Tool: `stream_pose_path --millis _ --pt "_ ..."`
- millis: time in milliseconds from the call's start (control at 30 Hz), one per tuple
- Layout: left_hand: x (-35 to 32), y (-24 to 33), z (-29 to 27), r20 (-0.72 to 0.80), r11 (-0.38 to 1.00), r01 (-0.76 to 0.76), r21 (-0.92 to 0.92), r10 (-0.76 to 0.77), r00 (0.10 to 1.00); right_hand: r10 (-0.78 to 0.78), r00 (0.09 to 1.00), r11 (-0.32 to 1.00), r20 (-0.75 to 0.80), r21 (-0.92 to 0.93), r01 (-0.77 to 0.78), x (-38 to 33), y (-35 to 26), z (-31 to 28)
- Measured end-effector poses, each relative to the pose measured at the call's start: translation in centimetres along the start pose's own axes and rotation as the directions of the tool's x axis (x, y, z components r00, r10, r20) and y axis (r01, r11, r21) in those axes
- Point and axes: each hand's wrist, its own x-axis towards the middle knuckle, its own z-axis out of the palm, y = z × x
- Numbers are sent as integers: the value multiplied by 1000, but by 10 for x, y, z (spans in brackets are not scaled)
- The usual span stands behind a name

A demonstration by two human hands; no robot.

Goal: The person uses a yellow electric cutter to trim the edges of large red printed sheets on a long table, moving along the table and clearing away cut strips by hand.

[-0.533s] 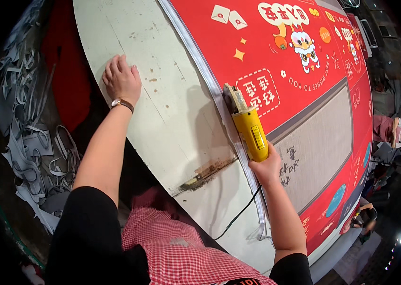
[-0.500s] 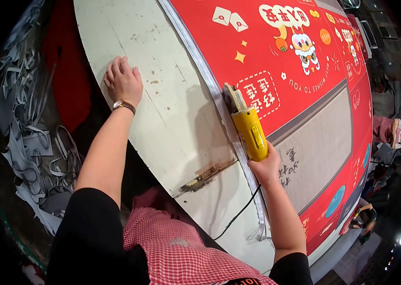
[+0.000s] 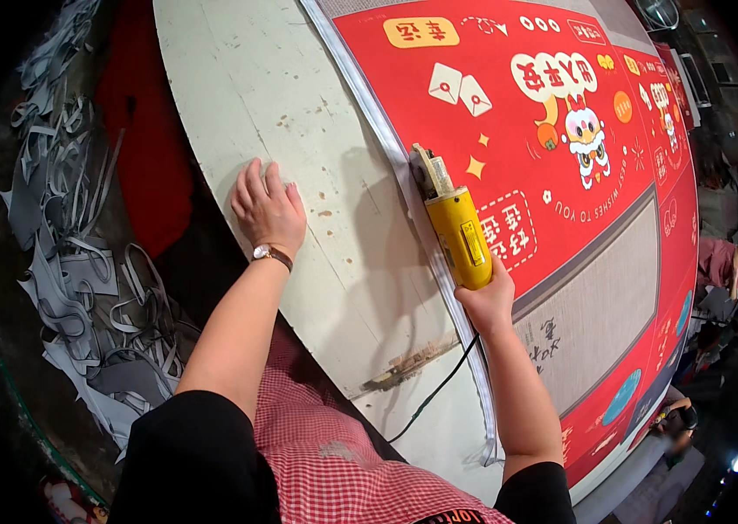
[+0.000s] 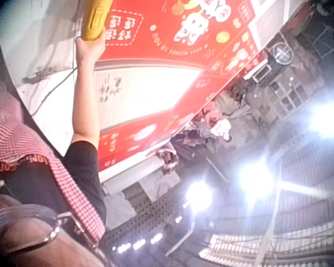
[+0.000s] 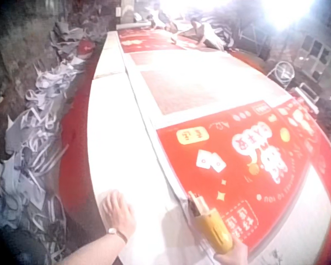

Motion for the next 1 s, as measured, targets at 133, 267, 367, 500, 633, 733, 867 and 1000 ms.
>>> stream_pose_path --millis 133,267,367,500,633,733,867,1000 --pt "2 1 -4 38 1000 14 -16 -13 999 -22 1000 1000 1 14 22 21 -22 12" --pt "4 0 -7 87 999 1 -34 2 996 -19 1000 1000 7 24 19 39 -51 24" --pt "6 -1 -9 104 996 7 -93 3 995 -10 1000 999 -10 39 11 45 -76 34" --pt "10 -11 -23 228 964 27 -263 34 973 33 999 999 -31 30 -32 65 -112 46" --pt "47 -41 -42 358 857 72 -510 135 924 52 999 993 -4 105 -51 81 -143 56" --pt "127 -74 -20 210 862 -43 -505 172 962 80 997 994 -4 80 -79 82 -156 60" --pt "255 -124 51 -57 984 -69 -163 60 997 150 989 987 1 55 -150 61 -156 56" --pt "296 -140 89 -9 986 164 10 -164 986 241 970 970 14 38 -241 30 -142 41"
